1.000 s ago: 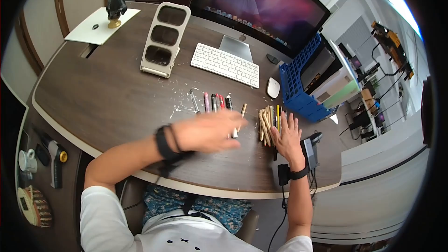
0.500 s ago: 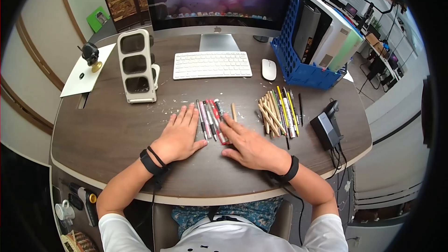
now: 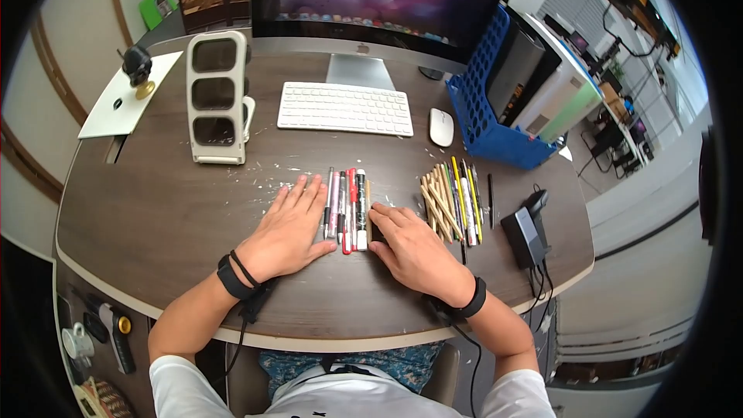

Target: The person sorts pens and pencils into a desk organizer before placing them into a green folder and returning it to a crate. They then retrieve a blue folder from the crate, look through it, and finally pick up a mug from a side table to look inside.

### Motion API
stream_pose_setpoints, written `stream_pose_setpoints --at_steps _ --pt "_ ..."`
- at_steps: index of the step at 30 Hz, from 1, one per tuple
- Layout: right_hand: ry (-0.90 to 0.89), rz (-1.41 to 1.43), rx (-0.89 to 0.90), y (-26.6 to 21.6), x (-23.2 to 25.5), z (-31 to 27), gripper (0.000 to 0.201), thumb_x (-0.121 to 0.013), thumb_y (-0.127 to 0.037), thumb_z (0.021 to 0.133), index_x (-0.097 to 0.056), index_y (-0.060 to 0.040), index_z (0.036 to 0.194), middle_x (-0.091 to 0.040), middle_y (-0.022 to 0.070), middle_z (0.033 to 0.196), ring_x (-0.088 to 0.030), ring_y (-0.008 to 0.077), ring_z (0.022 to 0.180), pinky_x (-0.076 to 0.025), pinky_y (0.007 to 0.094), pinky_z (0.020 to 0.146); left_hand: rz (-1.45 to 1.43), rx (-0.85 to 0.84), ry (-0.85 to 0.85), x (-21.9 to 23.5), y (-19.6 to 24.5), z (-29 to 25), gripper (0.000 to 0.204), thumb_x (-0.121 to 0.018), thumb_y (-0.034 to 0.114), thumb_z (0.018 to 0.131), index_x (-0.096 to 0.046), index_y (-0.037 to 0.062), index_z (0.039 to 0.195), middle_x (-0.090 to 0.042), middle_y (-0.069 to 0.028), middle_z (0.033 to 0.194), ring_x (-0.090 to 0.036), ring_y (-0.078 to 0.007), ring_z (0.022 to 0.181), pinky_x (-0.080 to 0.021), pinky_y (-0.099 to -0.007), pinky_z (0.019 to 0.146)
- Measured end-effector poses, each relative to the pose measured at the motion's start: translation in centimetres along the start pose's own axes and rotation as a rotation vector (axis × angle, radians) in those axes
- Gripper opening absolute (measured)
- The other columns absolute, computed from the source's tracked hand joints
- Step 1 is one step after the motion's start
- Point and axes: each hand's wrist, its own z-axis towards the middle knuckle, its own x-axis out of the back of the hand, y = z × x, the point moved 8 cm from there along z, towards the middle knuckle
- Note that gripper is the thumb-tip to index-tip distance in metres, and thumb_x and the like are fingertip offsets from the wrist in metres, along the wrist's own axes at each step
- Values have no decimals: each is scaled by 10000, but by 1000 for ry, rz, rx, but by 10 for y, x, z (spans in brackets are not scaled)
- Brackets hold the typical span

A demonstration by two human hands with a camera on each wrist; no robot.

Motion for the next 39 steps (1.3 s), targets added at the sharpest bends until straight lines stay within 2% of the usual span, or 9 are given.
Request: stream_pose_setpoints --at_steps 6,7,8,10,11,16,18,29,39 --pt "-15 -122 -73 -1 20 0 423 -744 -164 961 -644 44 1316 -678 242 1330 -658 404 1148 -532 461 1014 -51 -31 31 5 -4 -7 1043 -681 587 990 -246 -90 1653 -245 -298 1734 -193 -440 1635 -207 -531 1328" --pt "85 -167 -56 3 30 -4 375 -763 -186 946 -670 21 1244 -696 200 1178 -665 379 1083 -549 461 927 -67 -34 42 5 -4 -7 1043 -681 587 990 -246 -90 1653 -245 -298 1734 -193 -440 1635 -207 -531 1328" --pt "75 -181 -57 8 34 -8 375 -763 -186 946 -670 21 1244 -696 200 1178 -665 379 1083 -549 461 927 -83 -31 41 3 -6 -7 1054 -672 608 988 -246 -90 1653 -244 -298 1734 -191 -436 1637 -205 -529 1329" --pt "204 -353 -278 36 61 -21 337 -776 -200 937 -675 14 1177 -664 170 1044 -663 368 1007 -551 471 841 -108 -29 47 3 -7 -6 1065 -663 628 986 -246 -90 1653 -243 -299 1735 -190 -432 1638 -204 -526 1330" --pt "286 -426 -268 45 68 -27 306 -789 -208 924 -663 -3 1112 -630 158 977 -655 368 951 -542 484 784 -104 -25 44 3 -6 -6 1062 -647 640 992 -247 -89 1653 -244 -298 1734 -189 -432 1638 -201 -523 1331" --pt "210 -494 -343 77 58 -45 267 -785 -200 917 -621 -30 1041 -644 178 986 -663 386 920 -545 496 762 -95 -18 44 0 -7 -6 1045 -608 654 1011 -248 -87 1655 -243 -298 1735 -188 -431 1638 -195 -518 1334" --pt "92 -394 -415 89 46 -49 252 -771 -188 925 -603 -25 1016 -647 197 979 -670 410 882 -544 517 728 -88 -6 38 0 -8 -6 1032 -592 653 1021 -250 -86 1657 -243 -297 1736 -186 -429 1639 -193 -517 1336" --pt "111 -465 -418 89 42 -30 271 -745 -226 967 -633 3 1059 -619 213 1031 -678 416 951 -571 518 764 -91 -1 41 -2 -10 -6 1018 -583 653 1026 -260 -79 1657 -240 -291 1738 -179 -415 1643 -190 -513 1340" --pt "132 -319 -300 70 36 -15 241 -739 -166 950 -645 -15 1113 -623 210 1054 -667 434 955 -557 519 816 -79 -17 59 -2 -10 -8 1004 -577 646 1033 -267 -80 1654 -249 -290 1736 -185 -415 1641 -195 -516 1339"
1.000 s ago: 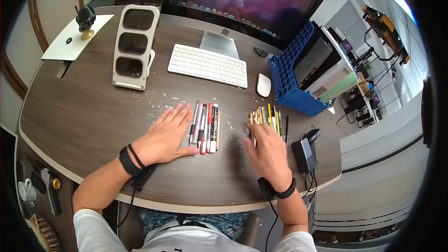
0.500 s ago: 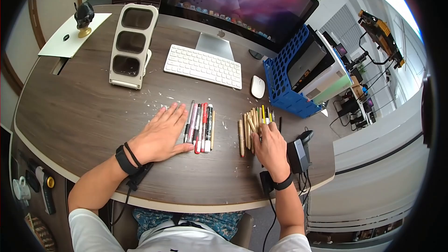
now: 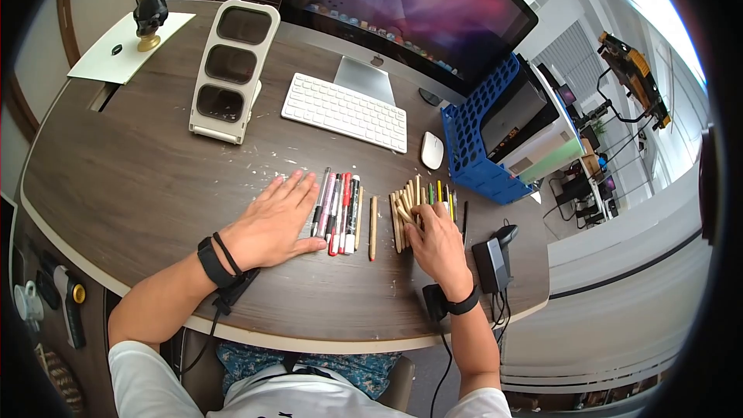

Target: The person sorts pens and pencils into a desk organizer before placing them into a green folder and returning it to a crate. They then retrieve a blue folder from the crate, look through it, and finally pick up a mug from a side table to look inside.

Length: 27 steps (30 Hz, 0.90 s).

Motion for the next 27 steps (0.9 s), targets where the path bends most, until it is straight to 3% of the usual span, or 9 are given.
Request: stream_pose_setpoints --at_steps 9,18,20,27 --pt "-3 62 -46 12 -5 -3 270 -726 -157 971 -624 -25 1183 -631 230 1053 -652 462 955 -542 530 832 7 10 5 -2 -1 1 984 -581 621 1039 -265 -78 1655 -246 -284 1739 -186 -410 1642 -193 -513 1342" --pt "105 -33 -60 15 6 -7 277 -752 -254 978 -653 -22 1094 -644 216 1027 -664 437 951 -537 524 829 17 9 10 -4 -2 1 987 -593 617 1034 -265 -75 1657 -246 -282 1740 -184 -406 1644 -192 -509 1343" --pt "22 26 -119 21 0 -7 278 -758 -264 978 -654 -23 1069 -645 211 1000 -665 437 943 -537 519 824 16 8 9 -5 -2 1 987 -593 617 1034 -267 -77 1656 -247 -283 1739 -186 -406 1643 -193 -509 1343" --pt "-12 35 -125 22 0 -7 239 -741 -226 974 -640 -12 1006 -676 212 990 -683 441 891 -545 524 777 6 -1 13 -3 -1 1 981 -597 608 1035 -274 -86 1649 -245 -287 1738 -189 -411 1642 -194 -512 1343"
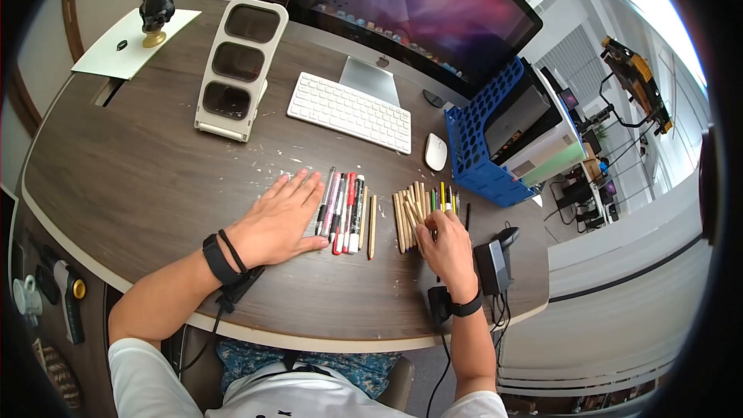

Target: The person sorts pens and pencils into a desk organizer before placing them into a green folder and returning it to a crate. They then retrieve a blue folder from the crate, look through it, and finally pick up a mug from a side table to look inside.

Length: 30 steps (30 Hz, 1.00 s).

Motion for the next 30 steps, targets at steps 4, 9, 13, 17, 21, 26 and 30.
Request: stream_pose_setpoints --at_steps 4,9,13,17,21,26,30 --pt "-9 -14 6 1 -2 0 186 -711 -189 980 -626 -24 972 -712 196 948 -699 435 862 -544 532 742 6 -1 2 -1 0 0 976 -597 604 1037 -276 -87 1647 -242 -288 1738 -190 -415 1640 -198 -515 1341" --pt "43 -36 31 -9 6 6 153 -687 -169 995 -618 -35 969 -717 208 877 -696 447 806 -535 545 707 9 -6 3 -2 -1 0 973 -609 592 1035 -278 -88 1646 -241 -290 1737 -191 -415 1640 -197 -518 1341" --pt "-1 105 7 -18 10 14 140 -691 -156 1000 -635 -33 965 -689 220 758 -690 453 752 -528 541 681 1 1 -2 -2 -1 0 972 -613 589 1034 -277 -86 1647 -240 -290 1738 -189 -414 1641 -195 -518 1342" --pt "-54 228 117 -29 -9 17 164 -725 -149 982 -646 -10 948 -677 218 708 -690 442 726 -532 529 680 6 1 1 -2 -1 0 971 -617 585 1033 -273 -79 1652 -242 -283 1740 -188 -409 1642 -193 -515 1344" --pt "-95 125 138 -39 -21 19 183 -749 -150 957 -637 -9 929 -693 216 739 -696 437 733 -540 527 692 11 -20 29 0 1 0 962 -639 554 1028 -290 -105 1635 -283 -300 1718 -223 -420 1631 -218 -516 1338" --pt "-81 49 140 -38 -27 26 212 -759 -167 950 -619 -9 927 -697 220 758 -696 449 744 -538 532 698 7 4 -16 0 0 0 972 -634 570 1027 -263 -69 1659 -236 -278 1744 -178 -403 1646 -189 -509 1346" --pt "-139 54 50 -39 -26 24 242 -772 -186 942 -603 -17 976 -722 220 868 -706 437 833 -541 516 735 8 -1 -11 -1 0 0 966 -636 560 1030 -261 -70 1659 -235 -282 1743 -179 -405 1646 -188 -508 1346"
